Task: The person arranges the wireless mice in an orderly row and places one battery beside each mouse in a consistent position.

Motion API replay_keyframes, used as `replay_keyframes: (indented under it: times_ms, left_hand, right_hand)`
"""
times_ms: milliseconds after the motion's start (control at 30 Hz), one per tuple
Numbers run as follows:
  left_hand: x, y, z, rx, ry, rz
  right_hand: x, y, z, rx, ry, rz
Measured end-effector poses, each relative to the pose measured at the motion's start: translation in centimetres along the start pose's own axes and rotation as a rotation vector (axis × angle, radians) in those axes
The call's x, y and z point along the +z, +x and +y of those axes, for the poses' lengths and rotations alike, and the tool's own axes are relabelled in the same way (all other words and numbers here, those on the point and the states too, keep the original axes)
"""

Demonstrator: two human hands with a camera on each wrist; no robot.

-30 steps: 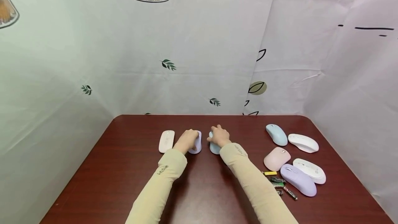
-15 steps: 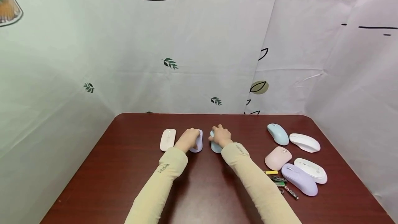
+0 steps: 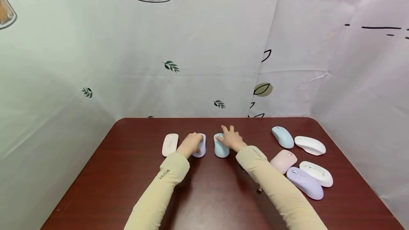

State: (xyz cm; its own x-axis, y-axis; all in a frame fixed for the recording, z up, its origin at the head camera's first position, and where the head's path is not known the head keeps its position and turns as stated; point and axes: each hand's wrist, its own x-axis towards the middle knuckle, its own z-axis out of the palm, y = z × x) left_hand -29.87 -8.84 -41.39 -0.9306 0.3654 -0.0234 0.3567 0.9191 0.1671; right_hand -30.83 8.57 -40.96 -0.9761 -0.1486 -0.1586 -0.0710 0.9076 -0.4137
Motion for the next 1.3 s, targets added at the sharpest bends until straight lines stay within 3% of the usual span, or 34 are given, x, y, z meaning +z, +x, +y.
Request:
replay_keyframes:
  times_ms: [133, 333, 533, 700, 933, 1067, 1300]
  left_hand:
    - [0.2, -0.2, -0.2, 0.033, 0.014, 0.011]
    - [0.3, -0.1, -0.8, 0.093, 0.037, 0.028]
    - [0.3, -0.6, -1.0, 0.107, 0.052, 0.035]
    - [0.7, -1.4, -0.7, 0.143, 0.096, 0.105]
    - [1.0, -2.7, -0.2, 0.229, 0.141, 0.22]
    - [0.9, -3.4, -0.4, 0.24, 0.132, 0.248]
    - [1.1, -5.1, -1.8, 0.308, 0.012, 0.289]
  right_hand:
    - [-0.4, -0.4, 0.6, -0.037, 0.017, 0.007]
    - [-1.6, -1.1, 1.3, -0.119, 0.073, 0.099]
    - [-3.7, -2.8, 2.3, -0.239, 0.158, 0.129]
    - [-5.1, -4.8, 4.7, -0.347, 0.236, 0.167]
    - [-5.9, -6.5, 7.7, -0.441, 0.202, 0.253]
    - [-6.3, -7.1, 8.9, -0.483, 0.208, 0.274]
    - [-7.4, -8.3, 11.9, -0.534, 0.163, 0.273]
